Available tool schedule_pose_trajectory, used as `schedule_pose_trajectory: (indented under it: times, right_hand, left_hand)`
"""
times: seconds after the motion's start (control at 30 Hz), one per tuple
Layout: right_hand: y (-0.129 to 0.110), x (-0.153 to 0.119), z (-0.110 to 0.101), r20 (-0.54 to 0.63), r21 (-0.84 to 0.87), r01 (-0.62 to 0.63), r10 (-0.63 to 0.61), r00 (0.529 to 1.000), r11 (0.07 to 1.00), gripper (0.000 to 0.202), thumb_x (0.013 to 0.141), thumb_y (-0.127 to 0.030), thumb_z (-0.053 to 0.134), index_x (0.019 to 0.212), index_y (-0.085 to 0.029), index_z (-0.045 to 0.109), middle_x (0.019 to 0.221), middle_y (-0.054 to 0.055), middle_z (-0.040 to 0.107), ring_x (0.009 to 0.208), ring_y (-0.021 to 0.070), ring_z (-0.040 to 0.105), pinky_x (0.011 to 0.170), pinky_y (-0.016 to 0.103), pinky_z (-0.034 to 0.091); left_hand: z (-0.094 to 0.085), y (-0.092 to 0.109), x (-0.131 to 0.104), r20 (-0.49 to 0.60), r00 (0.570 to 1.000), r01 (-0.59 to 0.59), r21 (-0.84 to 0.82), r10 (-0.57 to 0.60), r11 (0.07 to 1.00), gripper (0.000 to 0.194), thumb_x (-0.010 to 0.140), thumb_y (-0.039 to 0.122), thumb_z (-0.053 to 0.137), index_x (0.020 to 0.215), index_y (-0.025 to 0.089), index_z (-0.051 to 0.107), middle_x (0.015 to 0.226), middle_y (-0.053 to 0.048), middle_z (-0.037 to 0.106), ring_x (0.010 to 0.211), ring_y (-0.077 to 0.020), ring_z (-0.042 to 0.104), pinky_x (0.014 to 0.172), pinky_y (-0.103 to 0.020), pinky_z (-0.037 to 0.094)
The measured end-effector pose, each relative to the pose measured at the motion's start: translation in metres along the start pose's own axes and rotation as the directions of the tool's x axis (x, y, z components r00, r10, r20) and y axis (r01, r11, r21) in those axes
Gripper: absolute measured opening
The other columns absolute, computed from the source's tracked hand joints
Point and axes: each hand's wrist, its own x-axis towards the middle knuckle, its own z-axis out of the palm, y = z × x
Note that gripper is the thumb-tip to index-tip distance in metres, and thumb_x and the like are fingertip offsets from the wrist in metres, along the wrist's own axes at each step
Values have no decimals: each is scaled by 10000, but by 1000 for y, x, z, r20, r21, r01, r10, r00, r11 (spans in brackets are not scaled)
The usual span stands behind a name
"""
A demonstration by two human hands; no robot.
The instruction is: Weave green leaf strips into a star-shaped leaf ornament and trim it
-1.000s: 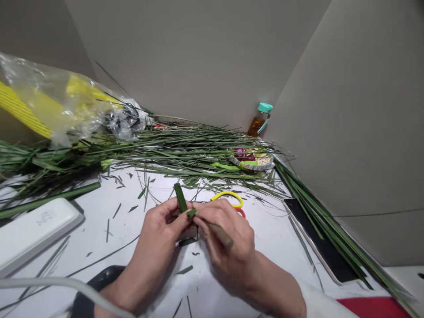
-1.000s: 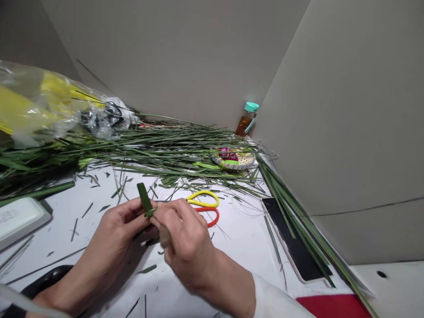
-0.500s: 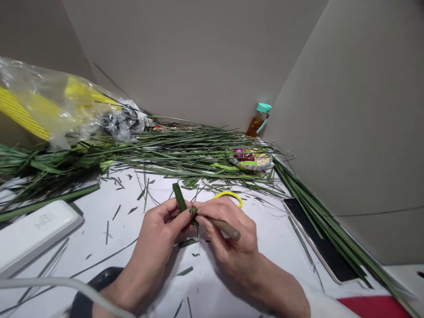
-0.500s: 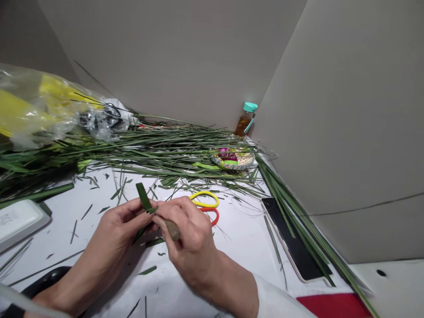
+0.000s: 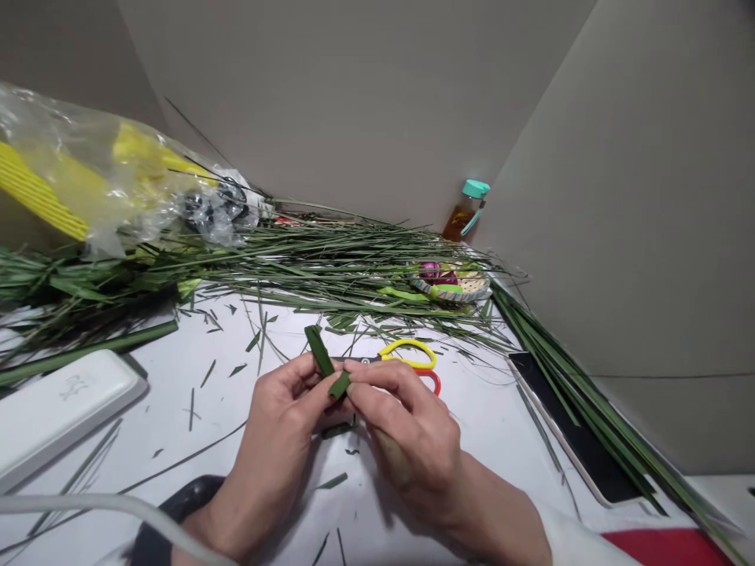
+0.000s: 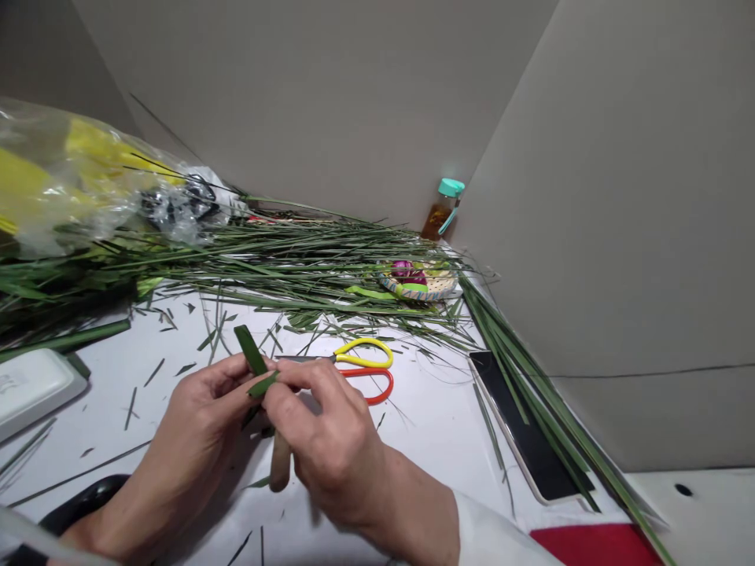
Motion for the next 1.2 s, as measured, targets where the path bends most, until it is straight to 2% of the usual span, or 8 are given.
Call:
schedule_pose_trajectory:
  times: [0.13, 0.43, 0.57, 0.7, 0.87, 0.97, 1.13, 1.2]
  right_hand:
    - [-3, 3, 1, 7, -83, 46, -46, 999, 995, 245, 992, -52, 498, 1167, -160, 631, 1055, 134, 717, 1048, 217, 696, 876, 326, 625]
    - [-3, 4, 3, 18, -83, 64, -62, 998, 995, 303, 914, 29, 454, 1105, -122, 636, 980, 150, 708, 956, 231, 690, 803, 347, 632]
    - [-2, 3, 4, 17, -80, 63, -62, 998, 995, 325, 892, 39, 456, 1098, -134, 640, 987, 148, 711, 942, 230, 685, 779, 354, 630]
    - [-1, 4, 2, 1, -48, 23, -23, 1000, 999, 292, 934, -4, 480, 1135, -154, 631, 1001, 138, 719, 907, 220, 694, 746, 350, 631]
    - [-2, 9, -6, -46, 22, -64, 65, 997, 998, 274, 954, -23, 543, 1155, -196, 613, 1014, 95, 749, 921, 191, 701, 804, 330, 614]
    - [-2, 11, -9, -58, 66, -77, 80, 995, 995, 263, 956, -30, 559, 1139, -207, 625, 996, 80, 766, 917, 190, 706, 816, 332, 609]
    - [-5, 10, -11, -65, 44, -23, 26, 998, 999, 238, 916, -9, 584, 1094, -157, 640, 997, 127, 763, 951, 200, 721, 840, 322, 604]
    - [-6, 11, -14, -89, 101, -75, 84, 993, 992, 202, 925, -29, 566, 1038, -179, 641, 980, 102, 754, 958, 198, 720, 851, 329, 595]
  left_hand:
    - [0, 2, 0, 10, 1000, -8, 4, 8, 1000, 99, 665, 144, 808, 724, 224, 814, 640, 29, 738, 577, -112, 590, 567, -178, 487]
    - [-1, 1, 0, 14, 999, -30, 29, 29, 999, 104, 658, 148, 797, 720, 229, 817, 663, 23, 767, 552, -121, 580, 620, -216, 533]
    - [-2, -2, 4, 11, 999, -37, 47, 37, 998, 95, 664, 151, 796, 728, 218, 814, 662, 19, 761, 602, -136, 613, 600, -212, 512]
    - [-3, -2, 3, 20, 999, -38, 72, 36, 997, 103, 698, 151, 782, 780, 205, 816, 687, 13, 762, 618, -133, 617, 564, -201, 480]
    - [0, 4, 1, 31, 999, -39, 89, 36, 995, 35, 741, 221, 792, 772, 208, 803, 722, 7, 755, 703, -160, 660, 643, -230, 527]
    - [2, 6, 2, 23, 999, -36, 98, 34, 995, 35, 725, 222, 803, 721, 197, 779, 693, 8, 728, 669, -150, 634, 615, -223, 516]
    - [1, 6, 6, 2, 1000, -19, 93, 19, 996, 133, 719, 248, 806, 650, 184, 713, 631, 26, 666, 566, -112, 545, 527, -205, 455]
    - [1, 5, 6, -10, 1000, -8, 92, 9, 996, 139, 710, 265, 817, 673, 177, 716, 655, 24, 667, 582, -107, 550, 541, -200, 454]
